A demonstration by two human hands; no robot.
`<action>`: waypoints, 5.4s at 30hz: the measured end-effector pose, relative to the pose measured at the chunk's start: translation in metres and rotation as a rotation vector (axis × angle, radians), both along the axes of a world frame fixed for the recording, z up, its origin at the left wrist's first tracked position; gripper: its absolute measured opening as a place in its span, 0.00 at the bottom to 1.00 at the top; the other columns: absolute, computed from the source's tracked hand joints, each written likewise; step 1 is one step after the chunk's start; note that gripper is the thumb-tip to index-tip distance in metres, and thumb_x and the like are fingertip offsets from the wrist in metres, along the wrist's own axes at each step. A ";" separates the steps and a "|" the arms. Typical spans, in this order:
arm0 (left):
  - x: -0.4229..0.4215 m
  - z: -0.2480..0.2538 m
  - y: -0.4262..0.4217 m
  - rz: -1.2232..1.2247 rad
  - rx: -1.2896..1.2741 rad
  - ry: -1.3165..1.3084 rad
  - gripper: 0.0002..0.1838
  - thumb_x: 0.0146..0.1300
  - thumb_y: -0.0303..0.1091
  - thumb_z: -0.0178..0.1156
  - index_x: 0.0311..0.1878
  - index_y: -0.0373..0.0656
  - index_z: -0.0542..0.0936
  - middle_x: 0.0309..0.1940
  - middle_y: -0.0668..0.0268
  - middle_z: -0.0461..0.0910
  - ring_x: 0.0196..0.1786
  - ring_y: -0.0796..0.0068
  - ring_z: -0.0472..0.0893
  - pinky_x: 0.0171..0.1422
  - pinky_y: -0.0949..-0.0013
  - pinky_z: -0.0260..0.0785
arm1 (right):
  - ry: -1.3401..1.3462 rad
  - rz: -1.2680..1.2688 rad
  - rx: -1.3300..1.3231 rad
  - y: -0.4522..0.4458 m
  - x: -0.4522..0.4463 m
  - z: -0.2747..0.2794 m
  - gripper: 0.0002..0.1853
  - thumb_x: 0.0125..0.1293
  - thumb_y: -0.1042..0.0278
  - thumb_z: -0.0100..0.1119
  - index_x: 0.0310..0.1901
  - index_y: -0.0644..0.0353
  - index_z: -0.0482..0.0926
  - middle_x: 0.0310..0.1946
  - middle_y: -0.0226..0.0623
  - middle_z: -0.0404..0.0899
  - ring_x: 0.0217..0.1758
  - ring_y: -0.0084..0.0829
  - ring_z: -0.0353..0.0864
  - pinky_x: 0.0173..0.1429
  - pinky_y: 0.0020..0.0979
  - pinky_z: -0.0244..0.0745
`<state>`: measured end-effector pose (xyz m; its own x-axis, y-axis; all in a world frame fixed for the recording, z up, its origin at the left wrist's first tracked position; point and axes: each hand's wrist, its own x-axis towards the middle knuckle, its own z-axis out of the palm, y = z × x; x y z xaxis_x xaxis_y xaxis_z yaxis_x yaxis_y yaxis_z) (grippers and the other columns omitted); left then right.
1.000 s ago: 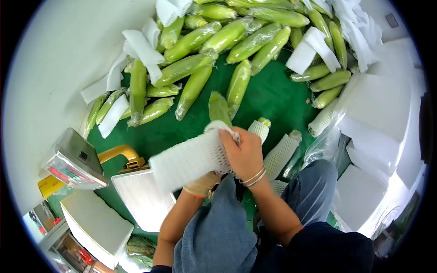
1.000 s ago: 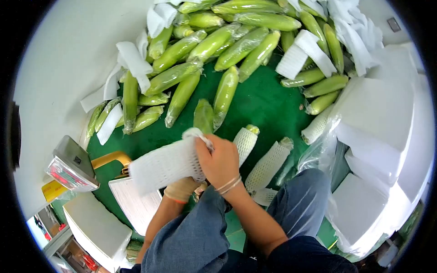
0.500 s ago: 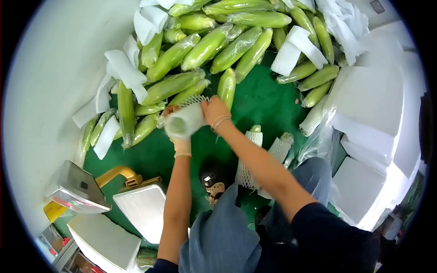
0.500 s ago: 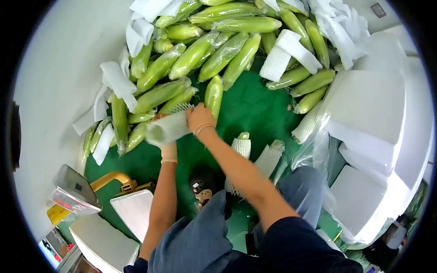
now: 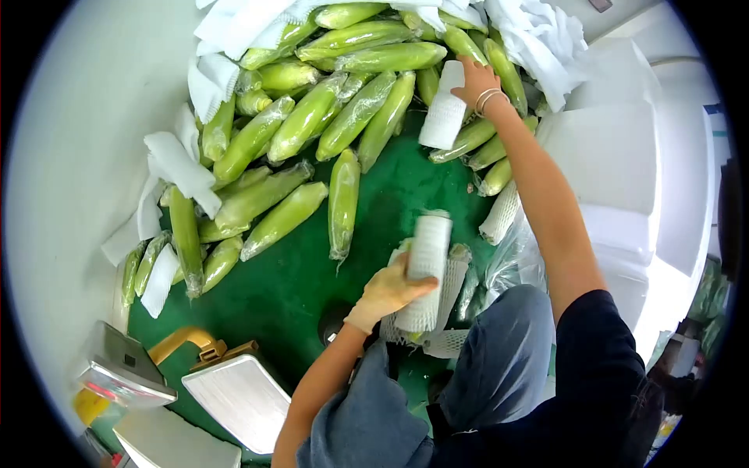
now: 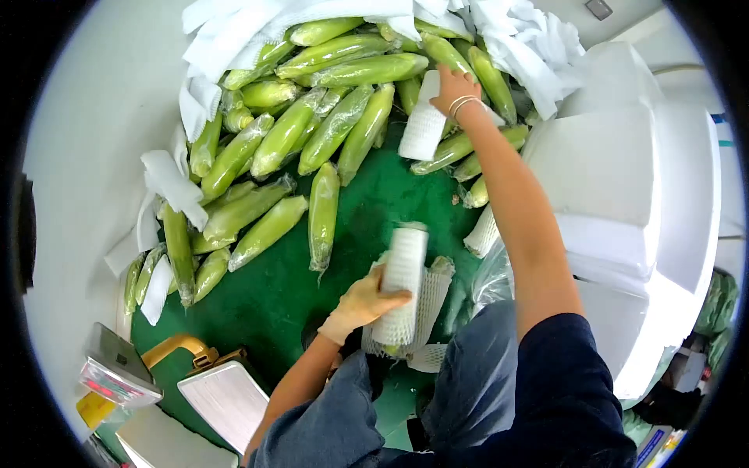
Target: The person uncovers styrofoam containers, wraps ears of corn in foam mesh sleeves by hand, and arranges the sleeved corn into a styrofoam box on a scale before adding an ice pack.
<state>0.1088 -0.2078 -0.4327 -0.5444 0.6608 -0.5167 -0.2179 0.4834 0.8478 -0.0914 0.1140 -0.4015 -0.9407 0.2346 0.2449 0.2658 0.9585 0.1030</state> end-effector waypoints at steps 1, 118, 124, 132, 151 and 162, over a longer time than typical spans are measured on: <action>0.001 0.013 0.014 -0.101 -0.118 0.013 0.35 0.51 0.52 0.65 0.60 0.43 0.70 0.43 0.58 0.81 0.45 0.62 0.80 0.53 0.65 0.70 | -0.052 0.086 -0.056 -0.003 0.008 0.011 0.29 0.56 0.68 0.59 0.61 0.47 0.64 0.43 0.45 0.76 0.50 0.44 0.75 0.48 0.44 0.71; 0.051 -0.105 -0.086 1.244 0.495 -0.307 0.17 0.64 0.41 0.52 0.52 0.44 0.72 0.38 0.63 0.78 0.41 0.69 0.78 0.46 0.66 0.72 | -0.405 0.515 -0.946 -0.302 0.152 0.065 0.14 0.58 0.56 0.60 0.26 0.58 0.83 0.20 0.42 0.79 0.25 0.42 0.80 0.29 0.37 0.73; 0.012 -0.099 -0.111 0.911 0.362 -0.008 0.13 0.65 0.37 0.49 0.50 0.44 0.73 0.41 0.68 0.79 0.41 0.71 0.80 0.44 0.67 0.74 | -0.303 0.310 -1.267 -0.326 0.105 -0.022 0.16 0.54 0.60 0.62 0.26 0.69 0.80 0.17 0.47 0.76 0.19 0.32 0.76 0.26 0.32 0.68; -0.036 -0.064 -0.115 1.371 0.018 -0.082 0.10 0.63 0.34 0.54 0.42 0.41 0.80 0.36 0.64 0.81 0.38 0.68 0.79 0.44 0.70 0.70 | -0.237 0.068 -2.019 -0.279 0.159 -0.171 0.14 0.64 0.70 0.54 0.50 0.64 0.78 0.45 0.40 0.81 0.46 0.32 0.81 0.52 0.32 0.76; -0.073 -0.049 -0.109 1.593 0.319 0.236 0.11 0.58 0.34 0.61 0.25 0.41 0.71 0.20 0.75 0.64 0.26 0.82 0.60 0.31 0.76 0.58 | -0.007 -0.003 -2.271 -0.317 0.134 -0.135 0.23 0.68 0.60 0.50 0.61 0.59 0.64 0.60 0.38 0.68 0.64 0.36 0.66 0.67 0.39 0.62; -0.095 -0.037 -0.107 0.586 -0.161 0.584 0.36 0.51 0.53 0.64 0.60 0.41 0.71 0.46 0.50 0.79 0.49 0.52 0.79 0.56 0.63 0.69 | -0.347 0.417 -0.911 -0.304 0.176 -0.095 0.17 0.54 0.69 0.52 0.47 0.58 0.76 0.40 0.52 0.77 0.47 0.51 0.75 0.49 0.44 0.73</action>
